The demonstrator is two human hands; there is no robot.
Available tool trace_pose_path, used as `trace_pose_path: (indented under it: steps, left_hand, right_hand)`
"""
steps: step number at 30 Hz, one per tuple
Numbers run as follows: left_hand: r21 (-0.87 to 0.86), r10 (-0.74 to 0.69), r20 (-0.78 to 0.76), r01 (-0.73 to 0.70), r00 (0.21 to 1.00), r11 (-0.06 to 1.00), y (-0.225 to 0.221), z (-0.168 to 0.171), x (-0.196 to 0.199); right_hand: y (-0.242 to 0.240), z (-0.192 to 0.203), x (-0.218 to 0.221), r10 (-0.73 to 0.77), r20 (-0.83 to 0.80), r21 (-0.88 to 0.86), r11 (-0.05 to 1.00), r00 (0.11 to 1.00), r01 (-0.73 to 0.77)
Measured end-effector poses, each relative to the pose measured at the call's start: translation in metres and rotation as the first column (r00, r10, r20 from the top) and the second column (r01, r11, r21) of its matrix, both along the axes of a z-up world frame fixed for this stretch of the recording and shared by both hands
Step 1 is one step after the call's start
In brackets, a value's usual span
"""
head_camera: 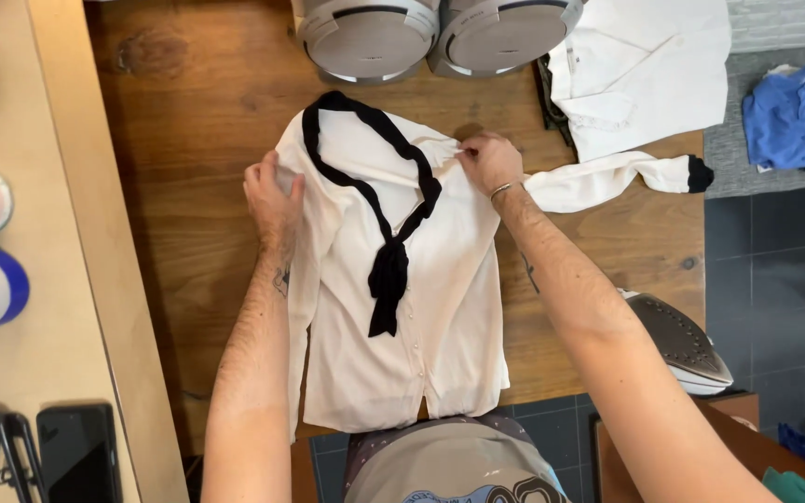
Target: Ironing a white cardigan on a table and then placing it on a hanger to be hung on a clothing rack.
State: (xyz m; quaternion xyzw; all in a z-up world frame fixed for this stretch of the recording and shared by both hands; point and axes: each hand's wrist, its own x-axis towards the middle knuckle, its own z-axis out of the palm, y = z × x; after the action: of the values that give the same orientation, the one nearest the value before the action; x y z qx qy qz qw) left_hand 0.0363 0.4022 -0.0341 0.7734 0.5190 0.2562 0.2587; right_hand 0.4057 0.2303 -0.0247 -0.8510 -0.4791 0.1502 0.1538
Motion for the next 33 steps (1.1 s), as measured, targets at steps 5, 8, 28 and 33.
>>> trace_pose_path:
  steps: [5,8,28,33]
  left_hand:
    - [0.085,0.012,-0.034,-0.009,0.999,0.996,0.029,-0.031,-0.007]
    - [0.082,-0.023,0.039,0.019,0.999,0.996,0.049,-0.046,-0.009]
    - [0.203,-0.096,0.220,0.050,0.971,0.978,0.030,0.026,0.027]
    - [-0.013,0.124,0.288,-0.126,0.950,0.992,-0.110,0.067,-0.019]
  right_hand:
    - [-0.005,-0.010,0.024,-0.224,-0.279,0.161,0.948,0.934,0.276]
    - [-0.007,-0.025,0.059,-0.314,-0.392,0.182,0.895,0.865,0.408]
    - [0.012,0.008,0.037,-0.132,-0.003,0.388,0.913,0.991,0.122]
    - [-0.087,0.041,-0.058,-0.277,-0.174,0.521,0.789,0.945,0.327]
